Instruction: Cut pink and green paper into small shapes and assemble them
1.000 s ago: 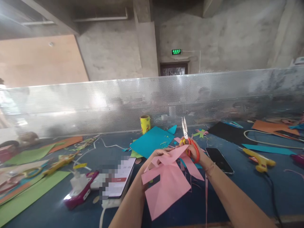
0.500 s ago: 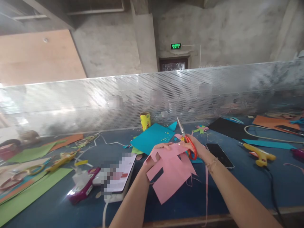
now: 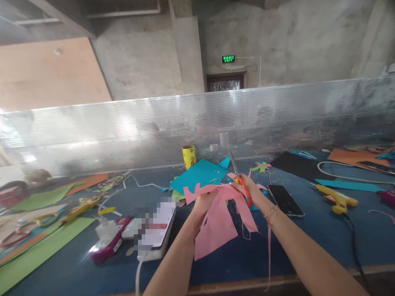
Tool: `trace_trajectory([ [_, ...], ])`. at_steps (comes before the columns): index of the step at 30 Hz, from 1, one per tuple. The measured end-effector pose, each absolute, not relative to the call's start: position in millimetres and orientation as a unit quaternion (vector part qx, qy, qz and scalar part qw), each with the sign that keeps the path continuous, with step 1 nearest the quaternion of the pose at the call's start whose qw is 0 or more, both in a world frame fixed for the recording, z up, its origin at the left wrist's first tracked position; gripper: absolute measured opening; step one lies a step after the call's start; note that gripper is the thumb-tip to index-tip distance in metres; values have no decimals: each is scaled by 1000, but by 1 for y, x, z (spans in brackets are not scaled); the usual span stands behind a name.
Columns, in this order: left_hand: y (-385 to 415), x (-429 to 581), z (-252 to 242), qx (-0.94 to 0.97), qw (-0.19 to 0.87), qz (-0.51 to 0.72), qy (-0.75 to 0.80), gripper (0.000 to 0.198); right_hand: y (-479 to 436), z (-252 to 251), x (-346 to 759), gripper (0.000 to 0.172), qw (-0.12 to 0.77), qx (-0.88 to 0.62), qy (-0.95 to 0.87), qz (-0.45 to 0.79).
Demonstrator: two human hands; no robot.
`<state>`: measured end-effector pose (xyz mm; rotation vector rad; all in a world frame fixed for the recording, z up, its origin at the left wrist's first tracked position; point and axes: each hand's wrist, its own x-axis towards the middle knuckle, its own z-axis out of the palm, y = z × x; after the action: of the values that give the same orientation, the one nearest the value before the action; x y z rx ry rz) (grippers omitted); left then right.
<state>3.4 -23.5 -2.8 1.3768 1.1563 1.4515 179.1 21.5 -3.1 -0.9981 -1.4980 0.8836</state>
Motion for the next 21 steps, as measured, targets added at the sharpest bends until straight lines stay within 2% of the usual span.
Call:
trace_trajectory([
  [7,-27,4,3,503,440,588,456,25,14,-1,171,32,534,-422,-595,428],
  [10,-31,0,9,559,513,522,389,26,14,-2,176,32,549,-386,-590,448],
  [16,-35,-18,11,540,648,409,347,39,7,15,197,28,532,-376,-599,466],
  [21,-29,-19,12,492,754,332,281,32,10,20,208,25,496,-369,-642,452],
])
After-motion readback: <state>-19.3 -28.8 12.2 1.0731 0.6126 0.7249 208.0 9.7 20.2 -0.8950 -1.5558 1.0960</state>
